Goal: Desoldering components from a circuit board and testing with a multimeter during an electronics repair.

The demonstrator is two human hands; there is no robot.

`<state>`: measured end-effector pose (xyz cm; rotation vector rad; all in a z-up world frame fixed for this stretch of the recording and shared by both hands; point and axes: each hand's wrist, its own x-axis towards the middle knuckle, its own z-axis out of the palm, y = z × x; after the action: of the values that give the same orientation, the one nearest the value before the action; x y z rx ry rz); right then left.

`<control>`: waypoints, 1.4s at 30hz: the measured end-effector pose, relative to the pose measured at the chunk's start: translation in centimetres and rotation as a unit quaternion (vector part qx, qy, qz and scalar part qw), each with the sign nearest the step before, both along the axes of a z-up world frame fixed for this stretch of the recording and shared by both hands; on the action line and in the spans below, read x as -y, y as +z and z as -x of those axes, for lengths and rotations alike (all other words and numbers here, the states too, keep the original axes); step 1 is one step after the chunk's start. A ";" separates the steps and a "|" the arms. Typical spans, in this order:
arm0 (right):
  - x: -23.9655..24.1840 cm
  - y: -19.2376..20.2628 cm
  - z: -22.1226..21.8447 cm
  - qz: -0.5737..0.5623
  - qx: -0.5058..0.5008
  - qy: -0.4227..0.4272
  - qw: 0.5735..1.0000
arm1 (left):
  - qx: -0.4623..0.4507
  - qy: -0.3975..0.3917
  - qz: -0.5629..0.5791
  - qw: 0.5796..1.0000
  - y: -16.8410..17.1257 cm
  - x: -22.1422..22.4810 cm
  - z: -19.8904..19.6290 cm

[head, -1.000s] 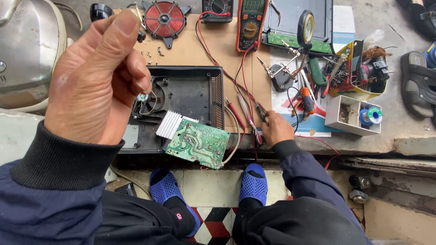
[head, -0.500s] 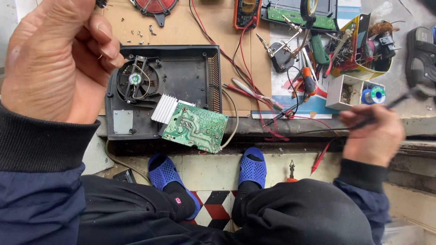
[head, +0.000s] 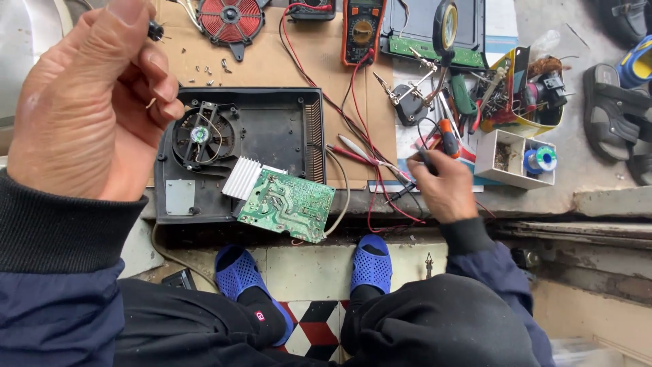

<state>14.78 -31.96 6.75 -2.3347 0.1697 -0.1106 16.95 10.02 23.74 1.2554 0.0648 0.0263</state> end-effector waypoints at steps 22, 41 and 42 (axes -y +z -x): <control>-2.8 -11.6 -8.3 0.252 -0.080 0.087 0.960 | -0.014 -0.029 0.107 0.994 1.4 2.1 2.4; -9.3 7.2 9.7 -0.248 -0.024 -0.084 0.965 | -0.252 0.103 0.350 0.896 -13.0 10.2 9.3; -10.1 3.9 10.5 -0.281 -0.041 -0.074 0.956 | -0.262 0.111 0.345 0.895 -13.3 10.4 9.5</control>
<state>4.26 -21.89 10.60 -1.7572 0.3674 -0.0320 7.48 -0.37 10.41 0.5068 0.6349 -0.1305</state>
